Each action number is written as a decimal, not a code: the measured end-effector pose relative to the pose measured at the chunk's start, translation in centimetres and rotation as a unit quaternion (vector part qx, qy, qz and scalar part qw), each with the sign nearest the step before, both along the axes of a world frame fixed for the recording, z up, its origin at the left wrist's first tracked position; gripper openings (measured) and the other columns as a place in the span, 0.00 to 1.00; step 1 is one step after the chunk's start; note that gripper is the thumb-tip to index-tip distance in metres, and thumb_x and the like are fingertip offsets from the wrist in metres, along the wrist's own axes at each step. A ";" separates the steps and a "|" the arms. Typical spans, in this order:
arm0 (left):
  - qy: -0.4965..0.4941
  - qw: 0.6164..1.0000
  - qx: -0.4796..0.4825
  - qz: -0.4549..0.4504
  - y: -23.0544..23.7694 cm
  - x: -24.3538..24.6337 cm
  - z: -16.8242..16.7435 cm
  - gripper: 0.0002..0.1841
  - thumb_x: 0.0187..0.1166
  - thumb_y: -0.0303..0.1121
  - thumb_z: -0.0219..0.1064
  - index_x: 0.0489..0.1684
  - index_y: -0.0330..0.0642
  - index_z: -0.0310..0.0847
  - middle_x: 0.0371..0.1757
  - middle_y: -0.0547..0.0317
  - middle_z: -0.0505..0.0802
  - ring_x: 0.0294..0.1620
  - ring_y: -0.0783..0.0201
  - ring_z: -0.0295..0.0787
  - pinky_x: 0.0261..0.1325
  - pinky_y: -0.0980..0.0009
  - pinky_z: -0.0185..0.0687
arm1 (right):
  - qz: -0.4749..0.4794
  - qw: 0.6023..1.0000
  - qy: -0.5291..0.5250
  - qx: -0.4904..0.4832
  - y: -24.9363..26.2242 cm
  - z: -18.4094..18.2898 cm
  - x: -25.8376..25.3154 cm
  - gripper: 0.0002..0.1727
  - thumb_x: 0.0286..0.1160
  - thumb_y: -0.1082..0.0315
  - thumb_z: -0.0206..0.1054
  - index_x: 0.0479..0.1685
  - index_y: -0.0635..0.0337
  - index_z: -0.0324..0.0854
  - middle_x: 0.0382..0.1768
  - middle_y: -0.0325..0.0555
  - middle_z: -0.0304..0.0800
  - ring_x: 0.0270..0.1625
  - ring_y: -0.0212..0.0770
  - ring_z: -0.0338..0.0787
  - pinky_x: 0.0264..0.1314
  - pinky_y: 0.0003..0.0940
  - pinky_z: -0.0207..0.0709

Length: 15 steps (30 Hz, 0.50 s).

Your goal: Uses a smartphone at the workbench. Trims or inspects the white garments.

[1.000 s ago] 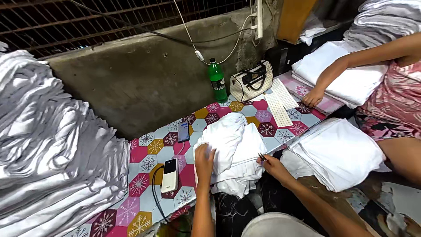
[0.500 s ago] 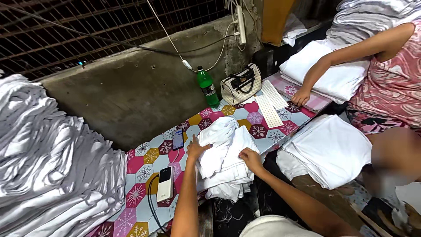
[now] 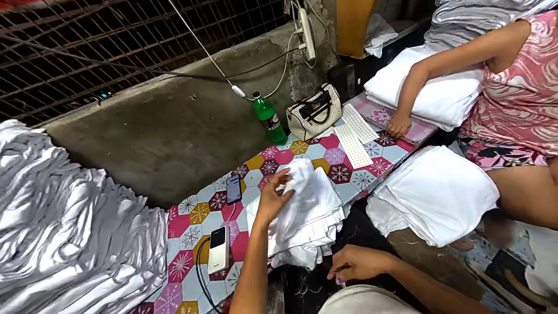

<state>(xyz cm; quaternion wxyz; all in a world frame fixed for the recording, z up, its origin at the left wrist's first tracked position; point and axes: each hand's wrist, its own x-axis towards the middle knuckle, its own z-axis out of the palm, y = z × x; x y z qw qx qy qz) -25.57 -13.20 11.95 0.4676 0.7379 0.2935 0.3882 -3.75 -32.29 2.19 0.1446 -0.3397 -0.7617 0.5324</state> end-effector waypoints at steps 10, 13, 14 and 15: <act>0.295 0.926 0.215 0.092 -9.9 8.8 -15.3 0.24 0.76 0.39 0.70 0.66 0.33 0.86 0.74 0.35 0.85 0.81 0.29 0.73 0.84 0.29 0.54 | -0.232 0.959 -0.005 0.160 6.1 10.0 -0.9 0.18 0.88 0.67 0.55 0.60 0.65 0.88 0.58 0.58 0.90 0.61 0.51 0.89 0.69 0.53 0.79; 0.283 0.896 0.342 0.008 -12.8 9.8 -17.4 0.11 0.66 0.33 0.79 0.45 0.43 0.96 0.57 0.49 0.96 0.66 0.41 0.90 0.77 0.27 0.66 | -0.333 0.917 -0.132 0.175 12.5 9.4 -3.7 0.20 0.89 0.67 0.55 0.71 0.56 0.85 0.67 0.58 0.85 0.61 0.56 0.90 0.65 0.57 0.80; 0.260 0.905 0.335 -0.034 -12.9 9.1 -17.3 0.10 0.70 0.31 0.77 0.48 0.45 0.96 0.61 0.52 0.95 0.71 0.44 0.87 0.82 0.26 0.57 | -0.368 0.894 -0.179 0.183 14.5 7.6 -3.9 0.21 0.87 0.68 0.55 0.73 0.54 0.84 0.70 0.59 0.83 0.61 0.60 0.90 0.62 0.60 0.80; 0.219 0.920 0.322 -0.050 -12.9 8.0 -17.0 0.10 0.74 0.29 0.73 0.49 0.45 0.96 0.62 0.54 0.95 0.73 0.48 0.86 0.86 0.28 0.53 | -0.402 0.869 -0.214 0.194 16.5 4.9 -3.5 0.23 0.85 0.71 0.55 0.75 0.53 0.82 0.72 0.61 0.82 0.61 0.63 0.90 0.60 0.63 0.81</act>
